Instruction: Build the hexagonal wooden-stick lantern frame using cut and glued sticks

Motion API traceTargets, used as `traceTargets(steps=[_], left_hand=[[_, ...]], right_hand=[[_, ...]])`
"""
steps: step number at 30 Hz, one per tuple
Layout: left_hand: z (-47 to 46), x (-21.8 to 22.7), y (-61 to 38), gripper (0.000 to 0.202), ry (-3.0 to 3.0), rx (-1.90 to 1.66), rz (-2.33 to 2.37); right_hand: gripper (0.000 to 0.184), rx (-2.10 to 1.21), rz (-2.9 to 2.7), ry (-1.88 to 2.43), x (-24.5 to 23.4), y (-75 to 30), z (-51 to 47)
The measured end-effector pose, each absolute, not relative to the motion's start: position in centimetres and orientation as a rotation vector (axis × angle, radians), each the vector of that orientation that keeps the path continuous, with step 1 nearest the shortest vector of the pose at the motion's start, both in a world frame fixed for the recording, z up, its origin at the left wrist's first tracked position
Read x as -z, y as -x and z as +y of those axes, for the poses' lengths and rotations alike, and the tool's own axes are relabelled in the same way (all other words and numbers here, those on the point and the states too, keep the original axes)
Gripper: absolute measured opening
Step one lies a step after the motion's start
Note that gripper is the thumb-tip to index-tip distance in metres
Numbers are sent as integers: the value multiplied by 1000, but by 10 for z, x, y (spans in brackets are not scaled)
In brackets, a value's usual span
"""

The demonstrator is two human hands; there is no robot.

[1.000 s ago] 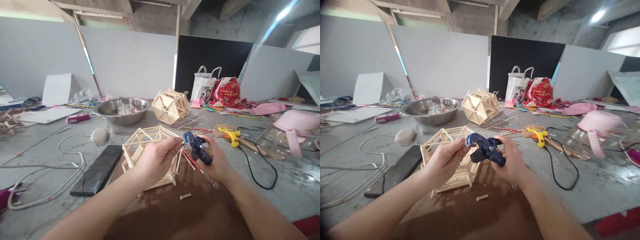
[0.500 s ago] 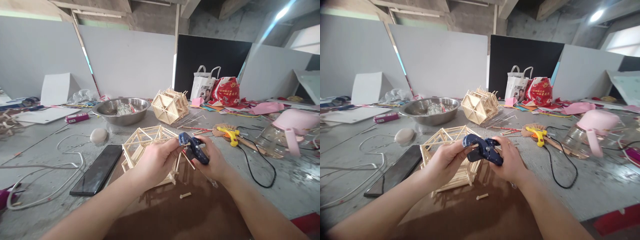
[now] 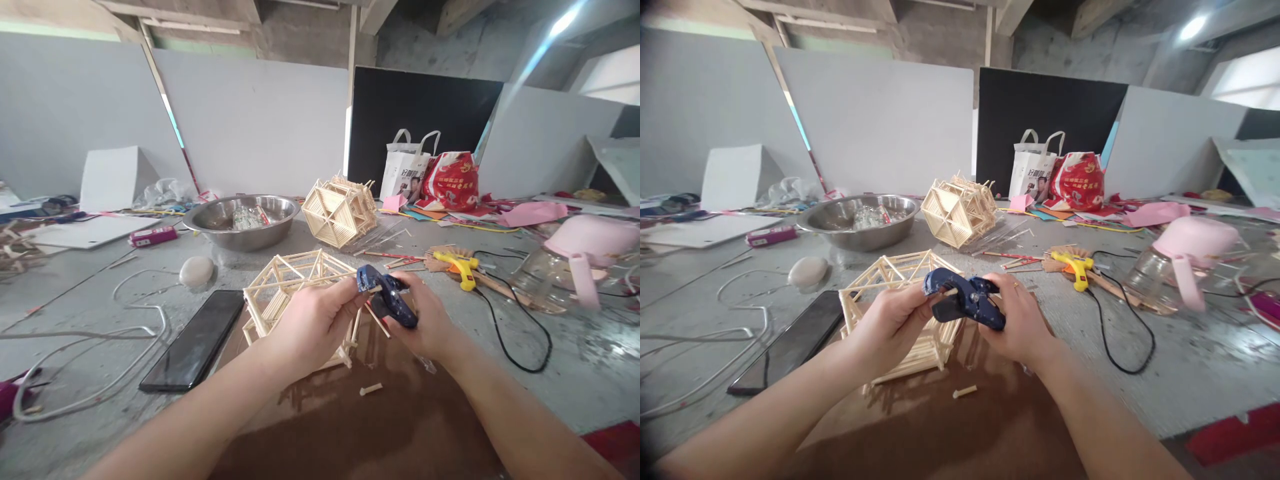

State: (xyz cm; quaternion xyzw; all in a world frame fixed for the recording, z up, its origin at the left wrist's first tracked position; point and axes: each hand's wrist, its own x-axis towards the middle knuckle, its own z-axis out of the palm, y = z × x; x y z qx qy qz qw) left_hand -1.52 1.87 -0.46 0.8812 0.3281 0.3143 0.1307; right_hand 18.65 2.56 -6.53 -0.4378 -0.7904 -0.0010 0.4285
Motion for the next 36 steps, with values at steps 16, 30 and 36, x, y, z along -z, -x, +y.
traceTargets(steps=[16, 30, 36], left_hand=[[17, 2, 14, 22, -2551, -941, 942], [25, -5, 17, 24, -2565, -735, 1309], [39, -21, 38, 22, -2795, -533, 1192]], right_hand=[[41, 2, -1961, 1131, 67, -185, 21], [18, 25, -1663, 1722, 60, -188, 33], [48, 36, -1742, 2214, 78, -225, 71]])
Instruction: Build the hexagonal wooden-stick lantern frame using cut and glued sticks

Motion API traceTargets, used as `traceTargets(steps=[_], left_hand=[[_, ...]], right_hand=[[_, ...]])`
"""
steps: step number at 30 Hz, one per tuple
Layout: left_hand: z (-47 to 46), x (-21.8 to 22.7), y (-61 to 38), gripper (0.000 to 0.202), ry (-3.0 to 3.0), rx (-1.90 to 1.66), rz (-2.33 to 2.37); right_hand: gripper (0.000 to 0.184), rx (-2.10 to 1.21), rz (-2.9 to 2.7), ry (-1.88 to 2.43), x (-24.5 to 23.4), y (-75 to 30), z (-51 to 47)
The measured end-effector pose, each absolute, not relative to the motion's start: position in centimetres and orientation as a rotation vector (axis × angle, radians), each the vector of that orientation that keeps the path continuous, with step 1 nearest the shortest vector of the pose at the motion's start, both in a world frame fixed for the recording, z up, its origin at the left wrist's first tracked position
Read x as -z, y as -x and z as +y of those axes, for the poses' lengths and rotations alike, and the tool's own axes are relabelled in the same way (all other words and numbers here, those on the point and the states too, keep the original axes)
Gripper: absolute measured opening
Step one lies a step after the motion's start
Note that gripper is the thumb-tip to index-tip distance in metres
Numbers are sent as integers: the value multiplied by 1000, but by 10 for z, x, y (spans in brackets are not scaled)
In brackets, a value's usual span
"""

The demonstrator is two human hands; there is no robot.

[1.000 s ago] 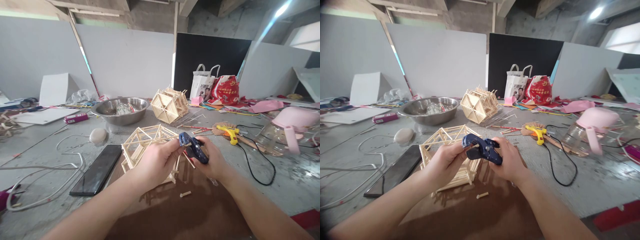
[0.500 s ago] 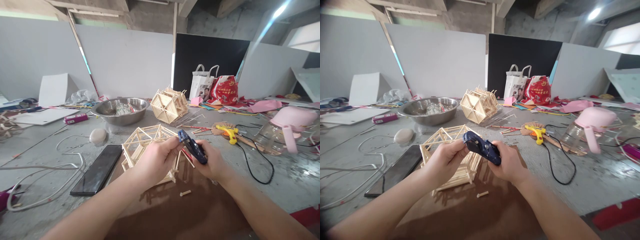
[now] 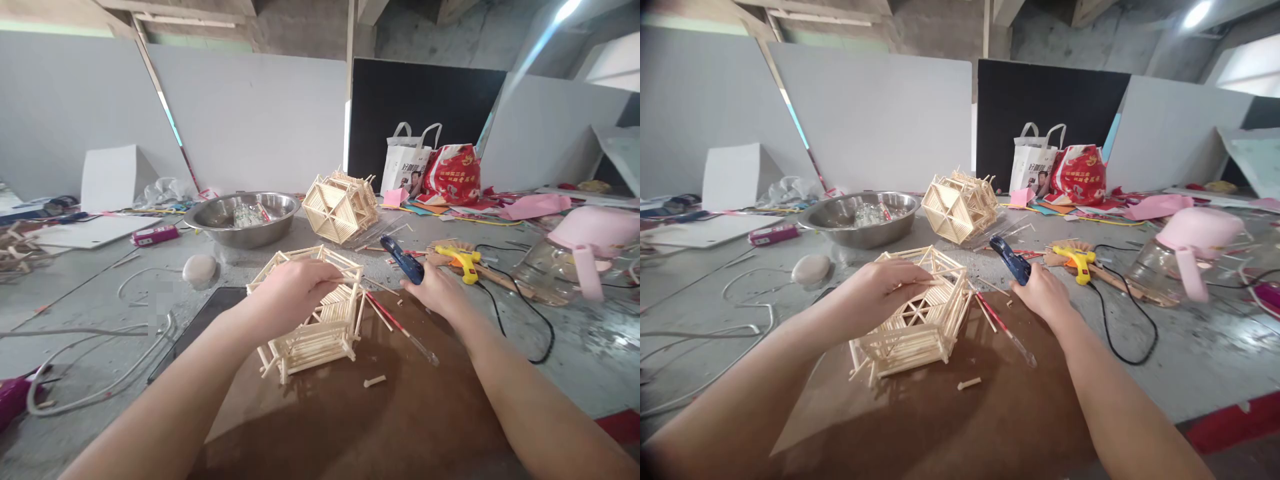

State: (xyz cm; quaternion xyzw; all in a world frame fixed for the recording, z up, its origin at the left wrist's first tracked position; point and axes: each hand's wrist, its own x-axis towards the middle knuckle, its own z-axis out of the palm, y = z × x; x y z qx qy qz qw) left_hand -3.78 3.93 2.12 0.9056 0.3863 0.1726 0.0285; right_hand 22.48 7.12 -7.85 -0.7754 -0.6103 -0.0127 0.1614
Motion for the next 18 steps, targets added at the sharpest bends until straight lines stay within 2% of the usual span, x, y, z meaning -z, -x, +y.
traceTargets(steps=[4, 10, 12, 14, 16, 18], left_hand=[[51, -19, 48, 18, -3109, -656, 1055], [60, -7, 48, 19, -3113, -506, 963], [61, -6, 47, 21, -3096, -486, 937], [61, -5, 47, 22, -3077, -481, 903], [60, -4, 46, 23, -3051, -474, 869], [59, -4, 45, 22, -3030, -474, 853]], right_hand=[[53, -17, -1805, 2324, 93, -234, 81], [66, 49, -1841, 2361, 100, -234, 82], [58, 118, -1845, 2215, 94, -230, 79], [41, 144, -1852, 1953, 78, -220, 70], [28, 25, -1842, 1687, 55, -204, 57], [27, -200, -1912, 1552, 30, -184, 43]])
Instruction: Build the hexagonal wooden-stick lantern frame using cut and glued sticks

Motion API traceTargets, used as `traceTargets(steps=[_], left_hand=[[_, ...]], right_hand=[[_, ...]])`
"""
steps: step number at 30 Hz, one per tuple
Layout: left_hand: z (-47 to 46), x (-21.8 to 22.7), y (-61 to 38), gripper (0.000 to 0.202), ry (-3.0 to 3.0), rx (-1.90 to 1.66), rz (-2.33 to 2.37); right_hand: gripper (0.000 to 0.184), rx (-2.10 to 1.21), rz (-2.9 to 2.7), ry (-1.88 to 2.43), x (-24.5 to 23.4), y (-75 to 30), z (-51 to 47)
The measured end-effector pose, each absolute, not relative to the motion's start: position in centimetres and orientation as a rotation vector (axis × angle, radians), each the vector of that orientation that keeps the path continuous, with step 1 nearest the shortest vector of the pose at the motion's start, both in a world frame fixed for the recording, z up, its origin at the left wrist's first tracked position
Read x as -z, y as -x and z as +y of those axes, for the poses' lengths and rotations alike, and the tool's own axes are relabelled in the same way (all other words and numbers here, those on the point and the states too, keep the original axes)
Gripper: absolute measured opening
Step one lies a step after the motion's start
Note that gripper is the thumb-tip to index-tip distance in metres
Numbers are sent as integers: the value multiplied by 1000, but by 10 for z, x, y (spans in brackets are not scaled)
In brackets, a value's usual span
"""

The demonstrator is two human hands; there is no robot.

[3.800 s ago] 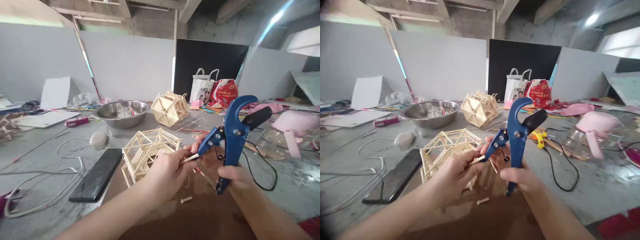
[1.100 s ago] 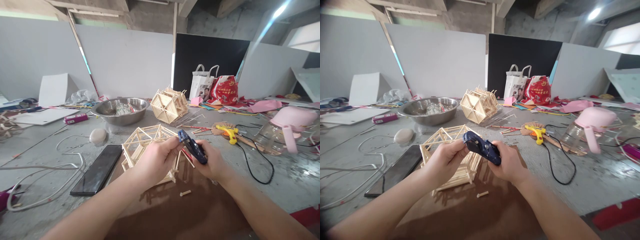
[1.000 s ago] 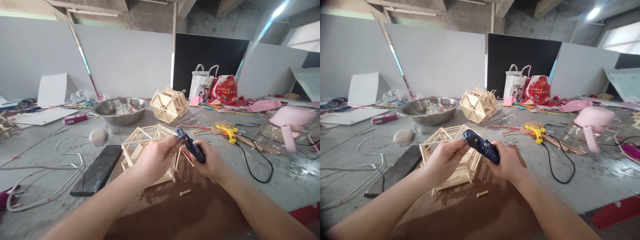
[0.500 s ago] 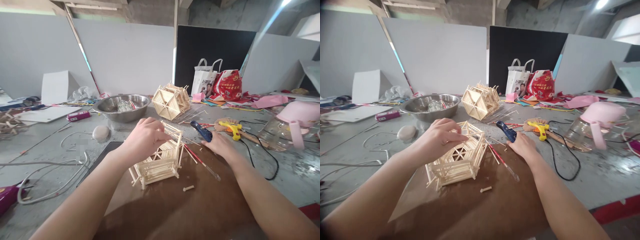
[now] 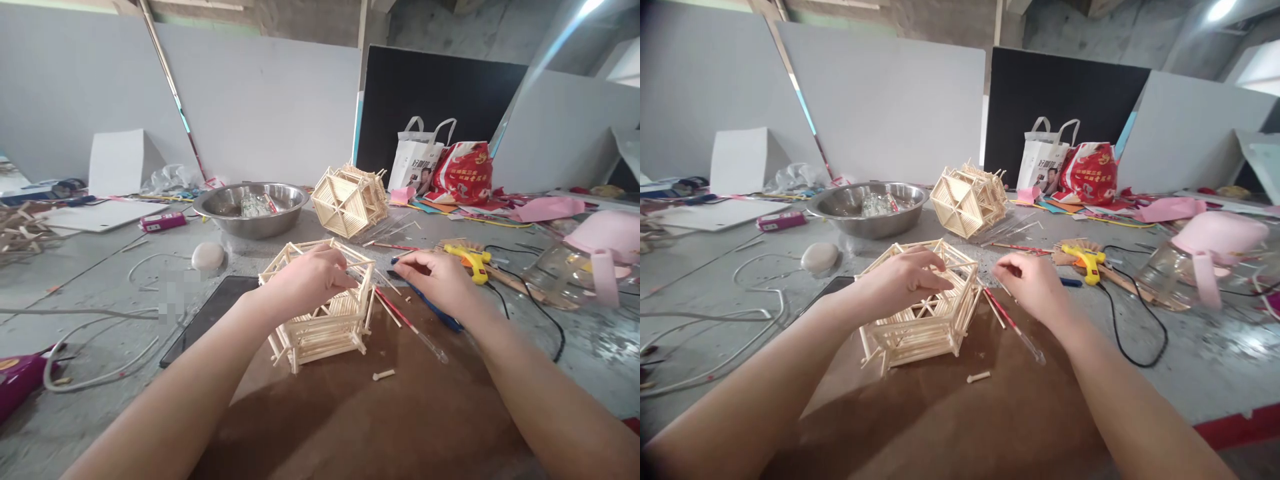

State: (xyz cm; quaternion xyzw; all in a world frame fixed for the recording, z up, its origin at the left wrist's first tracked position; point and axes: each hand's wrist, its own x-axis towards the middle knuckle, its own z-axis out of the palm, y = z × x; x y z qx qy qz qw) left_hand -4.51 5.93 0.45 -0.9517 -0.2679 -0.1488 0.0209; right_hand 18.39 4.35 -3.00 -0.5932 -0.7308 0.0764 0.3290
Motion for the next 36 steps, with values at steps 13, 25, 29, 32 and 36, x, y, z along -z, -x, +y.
traceTargets(steps=[13, 25, 29, 32, 36], left_hand=[[56, -7, 43, 20, 3016, 421, -965], [84, -10, 75, 32, 2751, 500, -1633], [86, -5, 72, 29, 2772, 531, -1656], [83, -6, 70, 29, 2804, 565, -1657], [83, -5, 70, 28, 2851, 608, -1668]], right_hand=[[30, -1008, -2301, 1376, 1, -129, 48], [30, -1109, -2284, 1501, -2, -126, 51], [25, -1127, -2384, 1506, -11, -122, 53], [24, -1098, -2412, 1470, -16, -122, 54], [24, -1106, -2431, 1479, -18, -125, 55]])
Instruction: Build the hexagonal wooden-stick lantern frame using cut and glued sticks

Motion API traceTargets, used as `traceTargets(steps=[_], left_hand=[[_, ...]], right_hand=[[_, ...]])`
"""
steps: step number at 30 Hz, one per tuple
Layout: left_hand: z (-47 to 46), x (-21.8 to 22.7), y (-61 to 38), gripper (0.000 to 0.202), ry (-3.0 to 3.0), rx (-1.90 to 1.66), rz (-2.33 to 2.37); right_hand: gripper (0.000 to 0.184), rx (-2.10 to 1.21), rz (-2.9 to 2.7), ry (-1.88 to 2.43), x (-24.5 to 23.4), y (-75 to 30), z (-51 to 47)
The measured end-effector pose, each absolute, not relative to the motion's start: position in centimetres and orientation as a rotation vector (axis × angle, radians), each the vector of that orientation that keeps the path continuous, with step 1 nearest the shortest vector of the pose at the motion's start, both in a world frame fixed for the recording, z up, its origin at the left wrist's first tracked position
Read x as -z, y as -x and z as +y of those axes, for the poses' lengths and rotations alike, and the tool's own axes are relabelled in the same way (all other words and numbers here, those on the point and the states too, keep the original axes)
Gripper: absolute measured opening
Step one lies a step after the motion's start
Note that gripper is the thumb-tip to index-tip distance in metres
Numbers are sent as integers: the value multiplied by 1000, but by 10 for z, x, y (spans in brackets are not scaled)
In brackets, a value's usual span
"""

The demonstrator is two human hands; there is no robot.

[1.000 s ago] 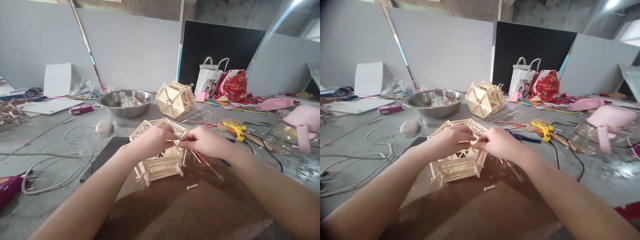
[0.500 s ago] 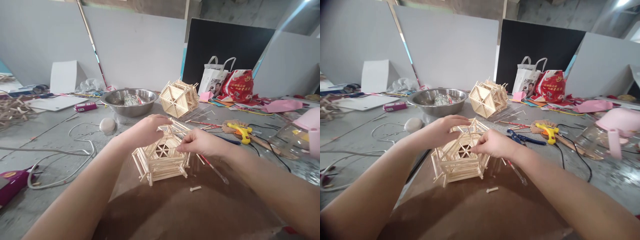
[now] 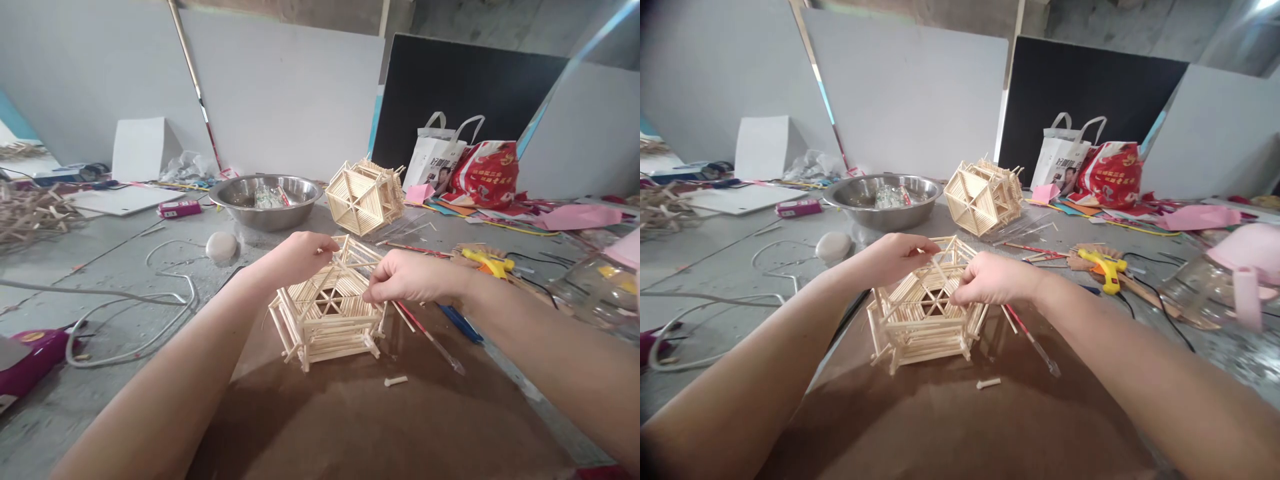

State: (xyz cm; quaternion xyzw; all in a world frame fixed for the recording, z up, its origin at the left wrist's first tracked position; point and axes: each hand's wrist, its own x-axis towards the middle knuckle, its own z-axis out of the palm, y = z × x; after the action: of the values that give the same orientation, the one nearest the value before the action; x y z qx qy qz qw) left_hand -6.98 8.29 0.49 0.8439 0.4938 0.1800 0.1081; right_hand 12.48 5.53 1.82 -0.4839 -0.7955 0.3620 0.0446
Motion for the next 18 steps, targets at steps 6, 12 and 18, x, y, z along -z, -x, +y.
traceTargets(steps=[6, 12, 18], left_hand=[[84, -7, 71, 22, -2490, -652, 1579], [74, -19, 71, 23, -2430, -650, 1829], [78, -12, 70, 28, -2475, -435, 1737]], right_hand=[[23, -1128, -2461, 1518, -19, -123, 54], [23, -1128, -2469, 1513, -19, -122, 54], [23, -1094, -2484, 1547, -21, -122, 53]])
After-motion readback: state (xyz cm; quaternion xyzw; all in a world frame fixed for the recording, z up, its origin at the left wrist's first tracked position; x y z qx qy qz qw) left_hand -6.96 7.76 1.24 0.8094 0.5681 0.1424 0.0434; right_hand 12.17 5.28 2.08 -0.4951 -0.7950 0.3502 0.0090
